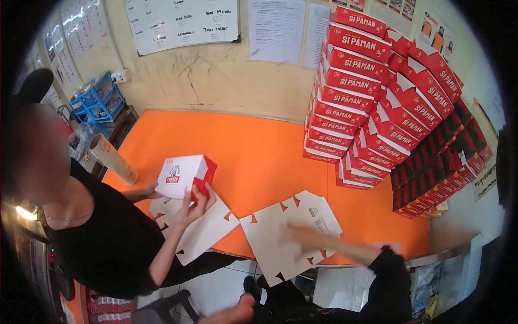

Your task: The person assembles cardboard boxes by folding the flaps and interlocking them to form a lid or base. The person handles several flat cardboard sheets and stacked boxes on a kitchen counter.

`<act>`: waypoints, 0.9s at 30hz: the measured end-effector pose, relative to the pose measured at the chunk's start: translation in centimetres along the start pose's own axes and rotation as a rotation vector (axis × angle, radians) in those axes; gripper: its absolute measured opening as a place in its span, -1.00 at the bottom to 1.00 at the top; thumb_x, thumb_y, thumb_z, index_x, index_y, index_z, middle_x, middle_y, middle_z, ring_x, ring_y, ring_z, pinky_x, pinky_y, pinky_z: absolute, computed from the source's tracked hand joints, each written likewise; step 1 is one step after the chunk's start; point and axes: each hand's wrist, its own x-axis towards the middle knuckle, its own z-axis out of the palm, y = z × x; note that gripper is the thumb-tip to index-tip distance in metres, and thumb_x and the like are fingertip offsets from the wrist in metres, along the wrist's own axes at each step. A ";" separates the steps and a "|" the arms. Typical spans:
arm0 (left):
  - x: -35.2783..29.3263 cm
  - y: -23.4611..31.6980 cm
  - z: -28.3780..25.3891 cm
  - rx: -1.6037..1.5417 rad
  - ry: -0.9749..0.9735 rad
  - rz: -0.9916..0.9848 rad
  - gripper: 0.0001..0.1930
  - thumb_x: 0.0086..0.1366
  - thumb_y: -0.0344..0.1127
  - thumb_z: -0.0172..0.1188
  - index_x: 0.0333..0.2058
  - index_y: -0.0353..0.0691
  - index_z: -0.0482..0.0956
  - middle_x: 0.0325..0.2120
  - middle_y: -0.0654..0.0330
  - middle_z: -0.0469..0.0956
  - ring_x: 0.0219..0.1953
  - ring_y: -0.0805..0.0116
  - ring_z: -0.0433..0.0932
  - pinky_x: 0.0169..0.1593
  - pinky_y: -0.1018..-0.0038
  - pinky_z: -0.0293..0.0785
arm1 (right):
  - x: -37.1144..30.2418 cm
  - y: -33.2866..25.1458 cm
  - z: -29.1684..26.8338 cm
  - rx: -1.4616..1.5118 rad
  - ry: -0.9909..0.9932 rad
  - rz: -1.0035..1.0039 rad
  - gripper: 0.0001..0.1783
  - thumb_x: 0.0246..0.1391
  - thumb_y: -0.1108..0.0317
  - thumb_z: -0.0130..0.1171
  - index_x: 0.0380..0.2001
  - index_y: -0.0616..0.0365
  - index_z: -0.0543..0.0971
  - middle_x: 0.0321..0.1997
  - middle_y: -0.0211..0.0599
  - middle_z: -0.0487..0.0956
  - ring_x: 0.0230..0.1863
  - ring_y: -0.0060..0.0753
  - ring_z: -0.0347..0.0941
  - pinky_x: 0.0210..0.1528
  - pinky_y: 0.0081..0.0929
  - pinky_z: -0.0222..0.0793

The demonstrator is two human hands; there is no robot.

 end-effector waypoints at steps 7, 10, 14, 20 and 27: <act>0.3 0.5 2.2 -0.079 -0.079 0.358 -0.49 0.30 -0.11 -0.03 0.16 -0.18 0.21 0.05 -0.16 0.29 0.24 -0.13 0.08 0.24 0.02 0.02 | 0.5 -2.7 12.0 0.118 0.077 -0.176 -0.45 -0.21 -0.06 0.29 -0.12 -0.09 0.52 -0.14 -0.18 0.46 -0.01 -0.21 0.37 0.06 -0.26 0.29; 0.0 0.7 3.8 -0.081 -0.109 0.462 -0.49 0.31 -0.05 -0.06 0.17 -0.14 0.21 0.05 -0.19 0.28 0.25 -0.16 0.04 0.25 -0.01 -0.01 | 2.6 1.1 15.5 0.565 -0.064 -0.230 -0.66 -0.22 0.09 0.31 -0.31 -0.06 0.61 -0.19 -0.24 0.47 -0.05 -0.15 0.37 -0.07 -0.28 0.29; -1.0 1.0 4.5 -0.129 -0.189 0.393 -0.49 0.33 -0.04 -0.11 0.18 -0.12 0.20 0.05 -0.18 0.28 0.25 -0.19 0.05 0.25 -0.01 -0.02 | 2.9 2.4 17.5 0.587 -0.075 -0.147 -0.75 -0.14 0.21 0.23 -0.32 0.00 0.61 -0.22 -0.23 0.51 -0.15 -0.15 0.43 -0.13 -0.31 0.34; -5.1 0.0 6.3 -0.113 -0.012 -0.268 -0.35 0.24 0.11 -0.03 0.12 -0.28 0.19 0.02 -0.07 0.33 0.15 0.01 0.25 0.21 0.20 0.07 | 1.0 -0.1 15.0 0.527 0.083 0.019 -0.71 -0.16 0.03 0.22 -0.45 -0.02 0.64 -0.32 -0.13 0.52 -0.19 -0.09 0.44 -0.15 -0.30 0.34; -8.6 -2.6 7.2 -0.107 -0.219 -0.274 -0.47 0.34 -0.10 -0.07 0.19 -0.23 0.14 0.07 0.05 0.31 0.11 0.11 0.30 0.12 0.20 0.24 | 1.4 -3.2 12.1 0.174 0.020 -0.169 -0.66 -0.11 0.21 0.09 -0.20 -0.05 0.58 -0.15 -0.16 0.54 -0.12 -0.11 0.46 -0.12 -0.26 0.35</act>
